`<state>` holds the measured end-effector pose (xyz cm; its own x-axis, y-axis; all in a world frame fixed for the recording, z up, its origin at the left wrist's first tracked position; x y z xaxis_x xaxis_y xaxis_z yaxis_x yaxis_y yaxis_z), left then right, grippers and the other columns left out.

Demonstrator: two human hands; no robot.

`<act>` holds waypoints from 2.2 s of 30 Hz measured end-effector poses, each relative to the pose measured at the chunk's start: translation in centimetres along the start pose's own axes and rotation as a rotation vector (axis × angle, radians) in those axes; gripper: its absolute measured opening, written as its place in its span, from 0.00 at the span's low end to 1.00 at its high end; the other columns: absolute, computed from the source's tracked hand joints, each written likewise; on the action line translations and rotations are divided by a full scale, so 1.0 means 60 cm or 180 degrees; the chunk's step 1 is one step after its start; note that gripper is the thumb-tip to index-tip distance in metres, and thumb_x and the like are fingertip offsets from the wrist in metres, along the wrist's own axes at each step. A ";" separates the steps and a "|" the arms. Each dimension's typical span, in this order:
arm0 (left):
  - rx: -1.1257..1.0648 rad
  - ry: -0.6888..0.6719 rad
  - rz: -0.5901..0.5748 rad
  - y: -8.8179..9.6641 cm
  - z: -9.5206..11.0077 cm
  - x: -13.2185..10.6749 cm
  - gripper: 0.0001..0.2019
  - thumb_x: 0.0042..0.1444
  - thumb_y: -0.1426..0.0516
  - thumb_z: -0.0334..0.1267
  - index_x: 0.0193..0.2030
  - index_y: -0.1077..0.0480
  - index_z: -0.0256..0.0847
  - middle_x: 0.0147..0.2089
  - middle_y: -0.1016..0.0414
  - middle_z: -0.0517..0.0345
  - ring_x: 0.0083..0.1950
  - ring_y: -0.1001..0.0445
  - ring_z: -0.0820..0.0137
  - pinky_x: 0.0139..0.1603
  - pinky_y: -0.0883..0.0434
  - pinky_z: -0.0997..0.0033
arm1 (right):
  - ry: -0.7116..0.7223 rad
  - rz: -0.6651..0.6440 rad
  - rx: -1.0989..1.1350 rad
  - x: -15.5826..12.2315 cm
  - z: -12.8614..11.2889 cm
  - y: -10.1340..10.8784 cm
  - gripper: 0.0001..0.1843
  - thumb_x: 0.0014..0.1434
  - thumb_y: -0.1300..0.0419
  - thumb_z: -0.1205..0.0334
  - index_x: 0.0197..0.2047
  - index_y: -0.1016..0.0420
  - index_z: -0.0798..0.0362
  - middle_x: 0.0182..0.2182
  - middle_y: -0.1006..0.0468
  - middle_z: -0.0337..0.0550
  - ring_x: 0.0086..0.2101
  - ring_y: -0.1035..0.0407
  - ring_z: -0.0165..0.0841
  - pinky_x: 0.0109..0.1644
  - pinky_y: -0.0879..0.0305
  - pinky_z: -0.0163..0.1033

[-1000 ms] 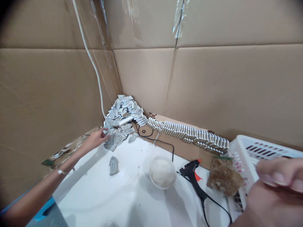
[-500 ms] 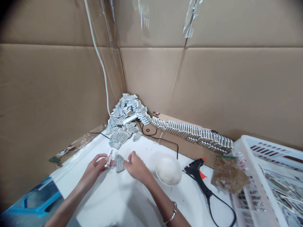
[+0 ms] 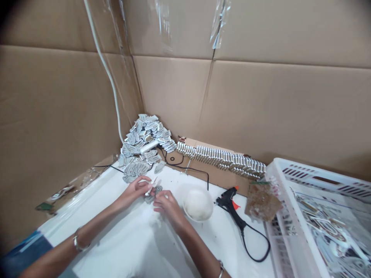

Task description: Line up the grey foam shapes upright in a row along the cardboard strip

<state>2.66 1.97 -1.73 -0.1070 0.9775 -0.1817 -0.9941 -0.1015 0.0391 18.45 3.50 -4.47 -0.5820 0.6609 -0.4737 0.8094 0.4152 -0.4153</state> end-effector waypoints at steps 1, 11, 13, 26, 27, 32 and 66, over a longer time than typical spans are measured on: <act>0.0299 -0.0108 -0.0076 0.000 0.014 0.009 0.25 0.51 0.38 0.58 0.46 0.36 0.42 0.34 0.21 0.54 0.39 0.21 0.62 0.41 0.28 0.64 | 0.0045 0.0044 0.0102 -0.003 0.001 0.002 0.30 0.38 0.29 0.43 0.37 0.35 0.51 0.39 0.23 0.45 0.44 0.27 0.39 0.49 0.35 0.42; 0.3860 -0.0474 0.0308 -0.008 0.044 -0.018 0.15 0.59 0.45 0.49 0.49 0.27 0.46 0.39 0.17 0.54 0.42 0.21 0.56 0.41 0.32 0.66 | 0.0523 -0.0039 -0.0065 -0.013 0.043 0.019 0.15 0.48 0.35 0.52 0.32 0.33 0.53 0.39 0.24 0.47 0.41 0.28 0.37 0.45 0.35 0.42; 0.4108 -0.0435 0.0373 -0.020 0.036 -0.022 0.14 0.60 0.45 0.47 0.49 0.27 0.46 0.38 0.17 0.53 0.42 0.20 0.55 0.42 0.33 0.65 | 0.0493 -0.0081 -0.0018 -0.012 0.044 0.022 0.15 0.47 0.34 0.54 0.32 0.33 0.53 0.37 0.24 0.45 0.40 0.28 0.36 0.46 0.34 0.42; 0.4275 -0.0397 0.0343 -0.046 0.026 -0.018 0.16 0.59 0.45 0.43 0.52 0.30 0.43 0.39 0.18 0.48 0.42 0.20 0.55 0.42 0.32 0.65 | 0.0430 -0.0272 0.0299 -0.006 0.046 0.030 0.13 0.46 0.33 0.58 0.33 0.32 0.50 0.34 0.22 0.41 0.39 0.25 0.37 0.52 0.34 0.46; 0.4322 -0.0353 0.0311 -0.049 0.023 -0.019 0.18 0.58 0.45 0.42 0.54 0.32 0.42 0.40 0.18 0.47 0.43 0.20 0.55 0.42 0.32 0.65 | 0.0430 -0.0284 0.0317 -0.006 0.046 0.030 0.13 0.46 0.34 0.58 0.33 0.32 0.50 0.34 0.22 0.41 0.39 0.25 0.37 0.52 0.34 0.46; 0.4399 -0.0241 0.0268 -0.056 0.013 -0.013 0.22 0.59 0.46 0.36 0.61 0.36 0.41 0.47 0.19 0.44 0.48 0.21 0.54 0.45 0.32 0.63 | 0.0412 -0.0280 0.0368 -0.004 0.047 0.031 0.11 0.46 0.35 0.60 0.33 0.32 0.50 0.33 0.22 0.40 0.38 0.25 0.36 0.51 0.34 0.45; 0.5734 -0.0737 0.0665 0.051 0.111 0.213 0.13 0.60 0.49 0.28 0.44 0.25 0.29 0.43 0.21 0.34 0.48 0.23 0.49 0.51 0.33 0.54 | 0.0224 -0.0235 0.0563 0.010 0.050 0.038 0.16 0.41 0.32 0.62 0.33 0.33 0.54 0.29 0.21 0.42 0.34 0.24 0.35 0.46 0.31 0.43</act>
<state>-1.65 15.36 2.62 -0.0522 0.9952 0.0823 0.2802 -0.0645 0.9578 19.70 2.98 -8.02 -0.6274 0.6775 -0.3840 0.7349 0.3519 -0.5797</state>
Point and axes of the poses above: each hand's wrist, its own x-axis towards the middle knuckle, its own y-axis out of the back of the hand, z = x × y, the point moved 6 cm from there along x, towards the middle knuckle
